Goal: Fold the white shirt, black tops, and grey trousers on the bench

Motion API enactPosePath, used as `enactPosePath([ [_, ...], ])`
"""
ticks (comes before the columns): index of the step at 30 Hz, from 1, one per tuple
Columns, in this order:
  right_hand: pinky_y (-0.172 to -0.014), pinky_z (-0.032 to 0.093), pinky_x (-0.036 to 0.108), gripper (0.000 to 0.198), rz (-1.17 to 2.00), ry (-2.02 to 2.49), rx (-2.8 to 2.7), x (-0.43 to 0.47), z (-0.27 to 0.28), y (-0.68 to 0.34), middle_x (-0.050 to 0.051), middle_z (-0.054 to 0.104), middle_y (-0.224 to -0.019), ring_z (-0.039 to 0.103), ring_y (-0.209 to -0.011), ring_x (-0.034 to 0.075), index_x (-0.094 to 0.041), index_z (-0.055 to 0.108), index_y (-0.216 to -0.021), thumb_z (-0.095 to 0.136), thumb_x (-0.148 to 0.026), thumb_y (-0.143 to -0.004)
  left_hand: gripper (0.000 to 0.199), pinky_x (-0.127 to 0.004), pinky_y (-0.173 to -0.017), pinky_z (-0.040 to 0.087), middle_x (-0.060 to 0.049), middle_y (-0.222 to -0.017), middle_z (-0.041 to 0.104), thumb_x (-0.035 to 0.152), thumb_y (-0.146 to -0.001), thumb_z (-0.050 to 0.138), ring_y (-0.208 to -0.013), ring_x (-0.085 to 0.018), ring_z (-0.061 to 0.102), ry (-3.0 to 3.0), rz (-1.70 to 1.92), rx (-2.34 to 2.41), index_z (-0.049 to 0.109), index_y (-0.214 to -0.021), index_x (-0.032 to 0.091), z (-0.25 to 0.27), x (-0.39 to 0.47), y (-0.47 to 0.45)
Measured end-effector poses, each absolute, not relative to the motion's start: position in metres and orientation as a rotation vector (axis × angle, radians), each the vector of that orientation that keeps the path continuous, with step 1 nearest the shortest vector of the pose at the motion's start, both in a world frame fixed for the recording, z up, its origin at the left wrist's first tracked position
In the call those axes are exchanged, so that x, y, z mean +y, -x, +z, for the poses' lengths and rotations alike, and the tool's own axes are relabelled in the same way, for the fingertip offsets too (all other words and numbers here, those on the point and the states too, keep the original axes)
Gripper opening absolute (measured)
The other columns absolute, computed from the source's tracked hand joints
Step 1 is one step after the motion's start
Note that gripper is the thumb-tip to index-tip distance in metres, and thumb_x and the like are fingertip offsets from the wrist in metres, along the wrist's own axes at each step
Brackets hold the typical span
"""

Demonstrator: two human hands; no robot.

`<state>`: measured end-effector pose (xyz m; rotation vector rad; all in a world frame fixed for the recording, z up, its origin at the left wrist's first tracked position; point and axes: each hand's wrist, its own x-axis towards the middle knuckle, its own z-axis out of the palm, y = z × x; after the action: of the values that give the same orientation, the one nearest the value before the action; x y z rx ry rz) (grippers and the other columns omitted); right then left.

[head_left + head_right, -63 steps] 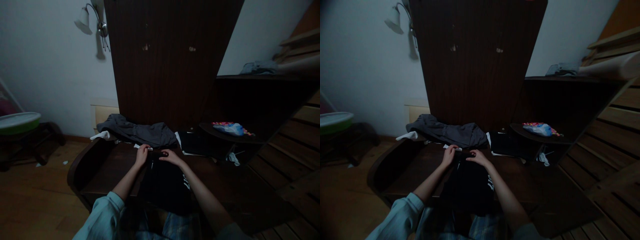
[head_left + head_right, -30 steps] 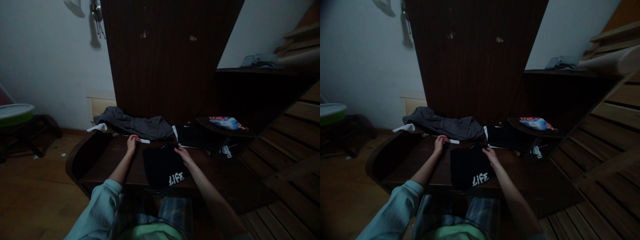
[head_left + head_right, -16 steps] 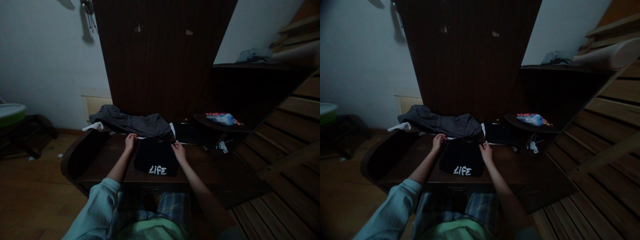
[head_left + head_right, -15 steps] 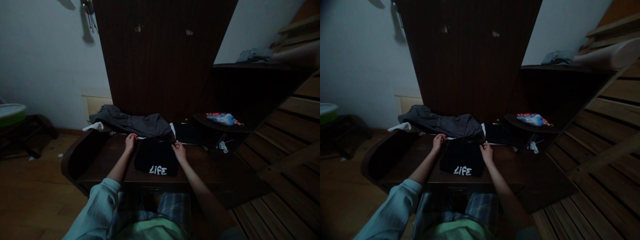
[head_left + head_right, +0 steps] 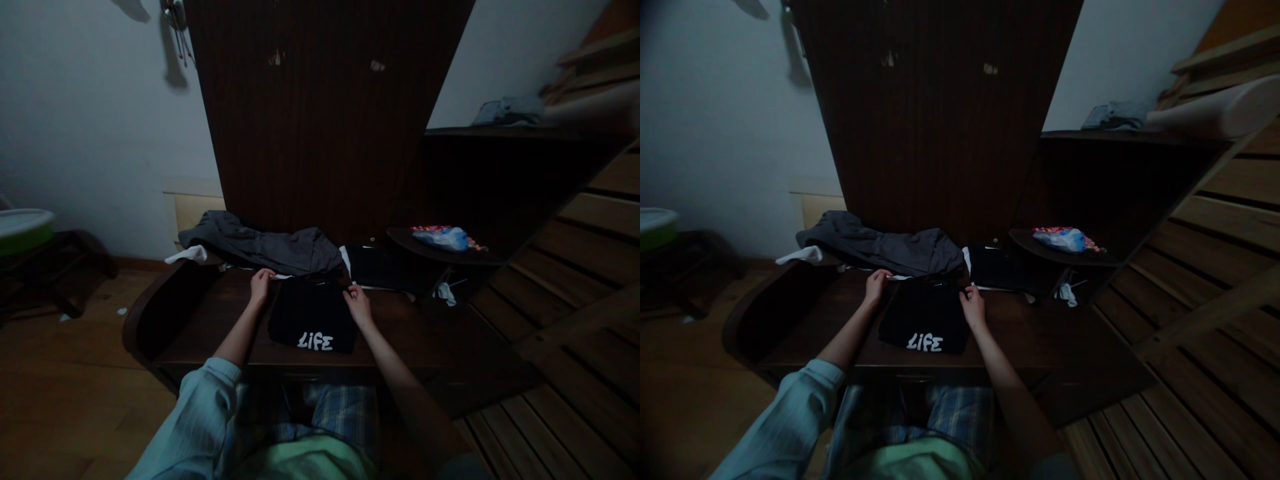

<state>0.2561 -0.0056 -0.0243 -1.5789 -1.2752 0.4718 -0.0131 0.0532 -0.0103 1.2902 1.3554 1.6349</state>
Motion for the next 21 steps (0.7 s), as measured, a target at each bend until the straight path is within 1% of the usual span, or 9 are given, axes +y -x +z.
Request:
enactPosePath([
  [6,-0.057,0.037,0.027,0.014,0.475,1.581,-1.255,-0.0067,-0.0223,-0.255,-0.003,0.05,-0.055,0.051,-0.056,0.017,-0.022,0.047,-0.071,0.047,-0.034,-0.063,0.018,-0.021,-0.046,0.033,0.003,-0.047,0.049,0.023,-0.063,0.043,-0.05,-0.013,0.047,-1.321,1.626,1.37,0.059,-0.055,0.019,-0.0114,0.0543,0.0128],
  [10,-0.058,0.038,0.027,0.016,0.484,1.568,-1.248,-0.0078,-0.0213,-0.2547,-0.002,0.05,-0.056,0.051,-0.057,0.016,-0.022,0.047,-0.071,0.048,-0.034,-0.062,0.018,-0.021,-0.045,0.031,0.004,-0.045,0.045,0.024,-0.063,0.043,-0.047,-0.013,0.044,-1.336,1.613,1.369,0.058,-0.056,0.019,-0.0102,0.0534,0.0122],
  [15,-0.056,0.038,0.026,0.013,0.495,1.586,-1.259,-0.0089,-0.02,-0.2544,-0.004,0.05,-0.053,0.051,-0.055,0.016,-0.022,0.047,-0.072,0.048,-0.033,-0.064,0.017,-0.021,-0.043,0.028,0.005,-0.042,0.04,0.024,-0.062,0.043,-0.043,-0.011,0.039,-1.339,1.598,1.366,0.057,-0.056,0.018,-0.008,0.0517,0.0112],
  [21,-0.054,0.037,0.026,0.013,0.512,1.585,-1.272,-0.0078,-0.0216,-0.2556,-0.004,0.05,-0.053,0.05,-0.053,0.015,-0.022,0.048,-0.073,0.047,-0.033,-0.065,0.017,-0.021,-0.043,0.029,0.004,-0.043,0.041,0.024,-0.062,0.043,-0.044,-0.012,0.04,-1.337,1.596,1.383,0.057,-0.056,0.019,-0.0093,0.0531,0.011],
])
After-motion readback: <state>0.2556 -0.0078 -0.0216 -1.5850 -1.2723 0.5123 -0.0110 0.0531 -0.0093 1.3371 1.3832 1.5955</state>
